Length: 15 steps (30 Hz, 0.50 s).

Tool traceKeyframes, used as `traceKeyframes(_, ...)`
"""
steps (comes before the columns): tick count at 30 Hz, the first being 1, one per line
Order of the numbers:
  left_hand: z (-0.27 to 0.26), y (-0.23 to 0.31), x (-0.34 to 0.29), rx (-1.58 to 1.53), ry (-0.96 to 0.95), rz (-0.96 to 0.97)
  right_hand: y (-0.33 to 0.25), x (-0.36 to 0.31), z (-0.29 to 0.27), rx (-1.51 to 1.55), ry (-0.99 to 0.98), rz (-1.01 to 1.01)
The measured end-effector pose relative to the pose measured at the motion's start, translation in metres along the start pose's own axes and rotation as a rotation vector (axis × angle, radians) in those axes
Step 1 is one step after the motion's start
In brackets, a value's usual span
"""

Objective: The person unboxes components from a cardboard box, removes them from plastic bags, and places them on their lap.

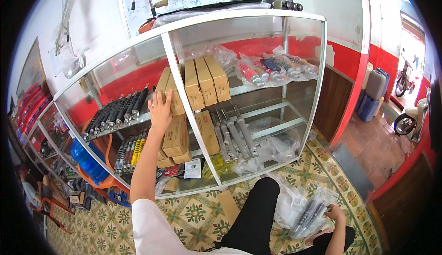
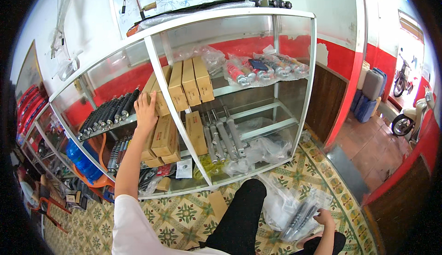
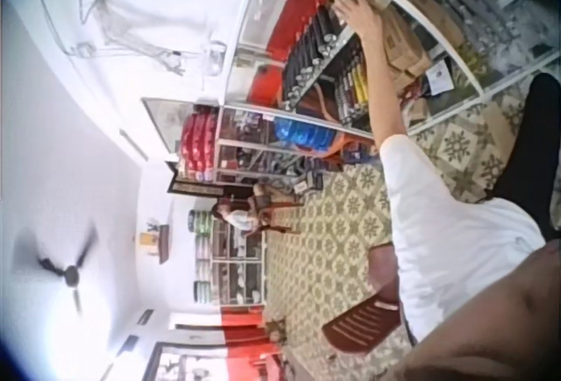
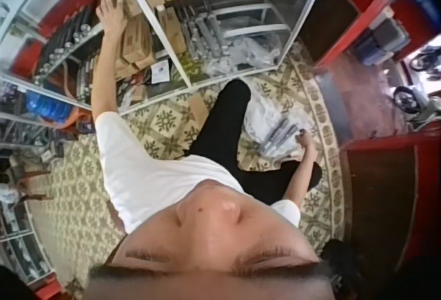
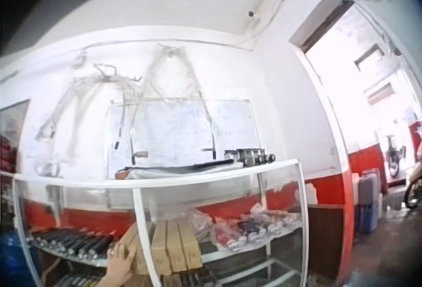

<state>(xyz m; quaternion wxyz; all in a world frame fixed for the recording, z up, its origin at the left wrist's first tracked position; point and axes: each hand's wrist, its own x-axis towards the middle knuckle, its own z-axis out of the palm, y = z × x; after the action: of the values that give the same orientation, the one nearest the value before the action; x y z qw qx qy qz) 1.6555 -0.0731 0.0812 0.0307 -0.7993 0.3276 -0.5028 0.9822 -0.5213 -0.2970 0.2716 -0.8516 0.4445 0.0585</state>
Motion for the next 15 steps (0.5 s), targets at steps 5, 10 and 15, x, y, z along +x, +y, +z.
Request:
traceKeyframes(5, -0.015, -0.001, -0.008, -0.008, -0.019, -0.046, -0.005, -0.005, 0.002, 0.037, 0.042, -0.019)
traceKeyframes(10, -0.045, 0.003, -0.022, -0.051, -0.047, -0.045, 0.000, -0.012, 0.010, 0.059, 0.039, -0.019)
traceKeyframes(15, -0.063, 0.038, -0.035, -0.118, -0.037, -0.159, 0.059, 0.009, 0.022, -0.121, 0.031, -0.021)
